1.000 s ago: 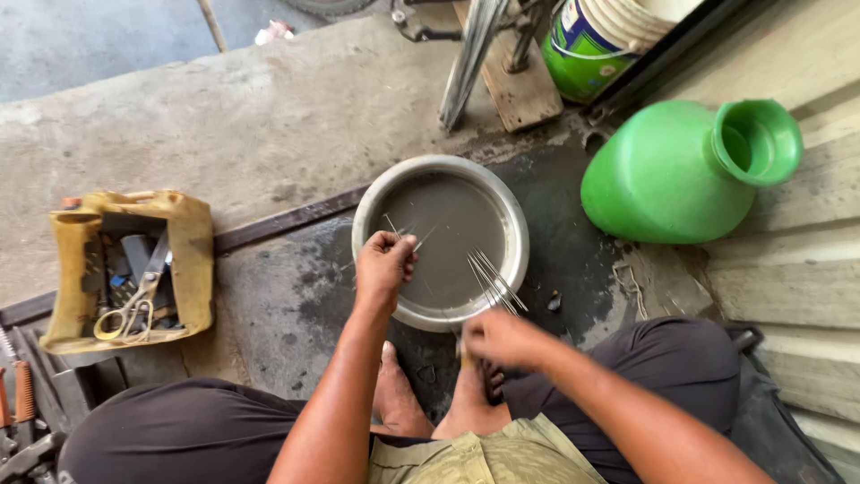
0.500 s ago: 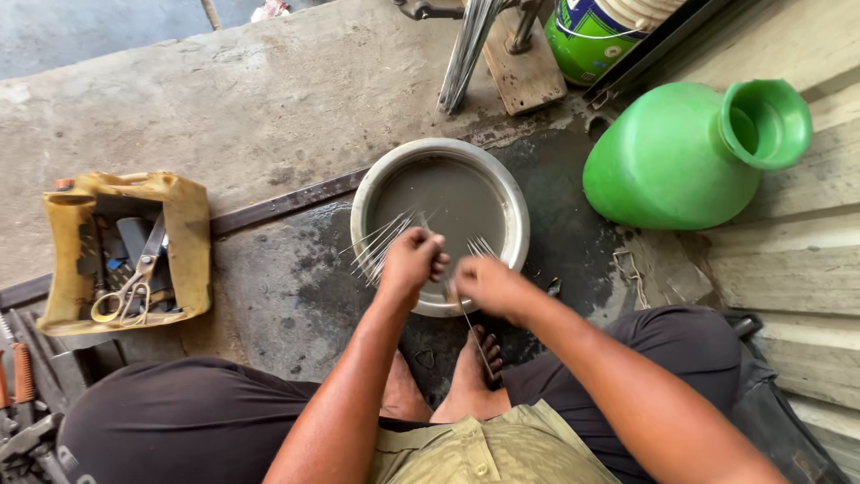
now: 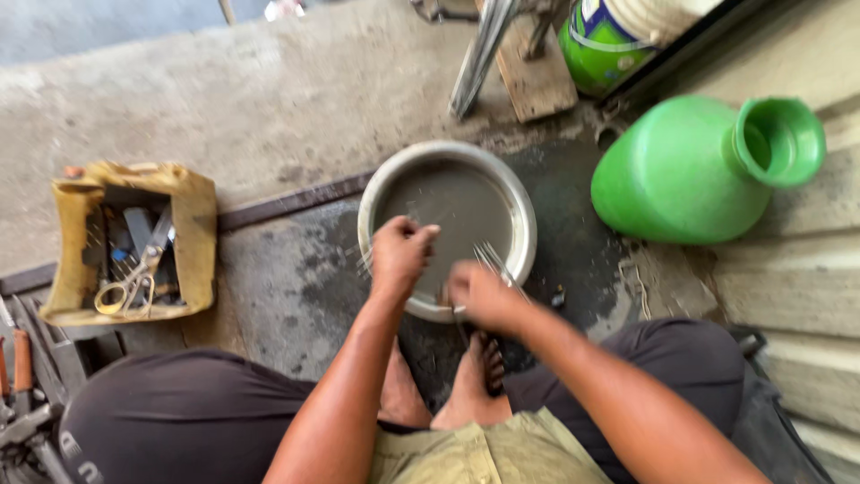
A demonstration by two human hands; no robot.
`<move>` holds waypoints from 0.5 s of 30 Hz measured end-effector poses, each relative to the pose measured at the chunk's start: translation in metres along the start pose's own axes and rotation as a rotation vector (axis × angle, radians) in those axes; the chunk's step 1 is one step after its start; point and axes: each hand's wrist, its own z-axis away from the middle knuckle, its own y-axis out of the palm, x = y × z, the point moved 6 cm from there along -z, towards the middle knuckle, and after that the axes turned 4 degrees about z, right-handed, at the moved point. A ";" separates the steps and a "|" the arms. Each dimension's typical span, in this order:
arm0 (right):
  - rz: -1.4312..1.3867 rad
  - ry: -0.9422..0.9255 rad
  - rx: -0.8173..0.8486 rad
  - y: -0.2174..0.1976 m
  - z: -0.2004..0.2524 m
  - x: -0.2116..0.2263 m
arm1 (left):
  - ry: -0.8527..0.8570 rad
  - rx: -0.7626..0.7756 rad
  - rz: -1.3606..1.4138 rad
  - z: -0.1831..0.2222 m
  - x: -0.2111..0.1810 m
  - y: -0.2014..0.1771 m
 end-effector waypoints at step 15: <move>-0.606 0.213 0.180 0.010 0.060 -0.010 | -0.363 0.356 0.288 0.008 0.040 0.027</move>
